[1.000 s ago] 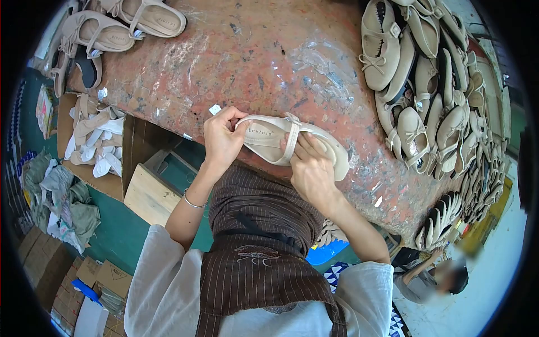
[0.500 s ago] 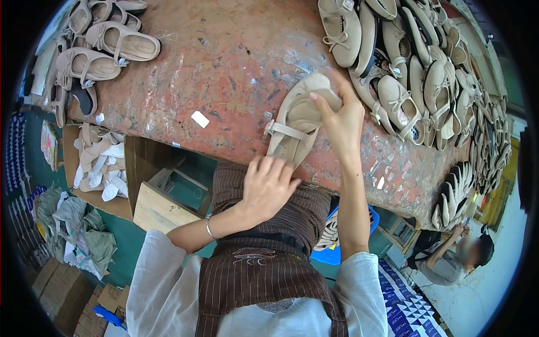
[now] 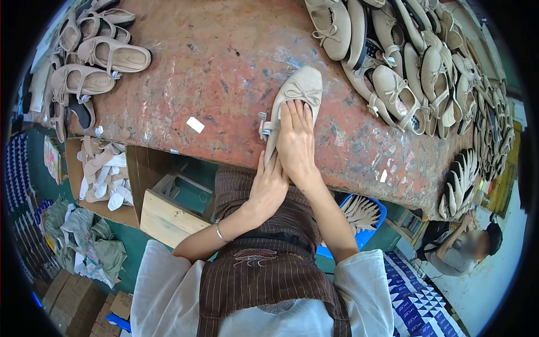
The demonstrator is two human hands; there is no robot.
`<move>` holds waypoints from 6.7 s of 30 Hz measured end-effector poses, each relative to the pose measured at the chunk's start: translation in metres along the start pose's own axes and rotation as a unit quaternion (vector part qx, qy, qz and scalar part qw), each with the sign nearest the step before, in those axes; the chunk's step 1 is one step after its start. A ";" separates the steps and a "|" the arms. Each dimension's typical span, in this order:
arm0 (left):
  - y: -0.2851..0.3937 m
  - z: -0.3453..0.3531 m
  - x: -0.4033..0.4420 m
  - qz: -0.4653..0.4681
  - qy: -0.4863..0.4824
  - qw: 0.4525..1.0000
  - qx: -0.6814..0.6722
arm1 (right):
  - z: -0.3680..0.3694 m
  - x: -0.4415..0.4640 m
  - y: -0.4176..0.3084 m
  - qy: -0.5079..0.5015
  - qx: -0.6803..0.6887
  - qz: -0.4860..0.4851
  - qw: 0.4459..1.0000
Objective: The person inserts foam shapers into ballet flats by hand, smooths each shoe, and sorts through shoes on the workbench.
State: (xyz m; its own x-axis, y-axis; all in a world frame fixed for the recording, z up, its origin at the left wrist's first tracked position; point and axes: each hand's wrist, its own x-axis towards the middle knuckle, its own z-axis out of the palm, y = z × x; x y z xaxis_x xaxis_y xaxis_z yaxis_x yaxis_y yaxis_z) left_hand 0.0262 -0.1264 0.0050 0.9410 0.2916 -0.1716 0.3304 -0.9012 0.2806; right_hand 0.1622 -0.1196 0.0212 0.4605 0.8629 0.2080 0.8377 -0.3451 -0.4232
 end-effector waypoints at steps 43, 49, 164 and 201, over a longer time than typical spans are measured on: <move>0.011 -0.004 0.008 -0.028 0.122 0.992 -0.018 | -0.012 0.027 0.006 -0.137 -0.115 0.052 0.982; 0.011 0.002 0.007 -0.025 0.127 0.990 -0.057 | 0.000 0.029 0.010 -0.108 -0.178 0.035 0.978; -0.107 -0.040 0.024 -0.219 0.280 0.825 -0.440 | -0.031 0.018 0.035 0.003 0.150 -0.117 0.982; -0.109 -0.042 0.040 -0.281 0.329 0.796 -0.423 | -0.012 0.028 0.022 -0.035 0.046 -0.231 0.971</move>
State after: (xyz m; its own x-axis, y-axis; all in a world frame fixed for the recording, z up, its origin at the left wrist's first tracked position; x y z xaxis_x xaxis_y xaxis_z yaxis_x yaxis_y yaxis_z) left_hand 0.0312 -0.0028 0.0072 0.3691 0.9285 -0.0411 0.3812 -0.1109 0.9178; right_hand 0.1970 -0.1071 0.0282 0.0183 0.9420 0.3351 0.9190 0.1162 -0.3769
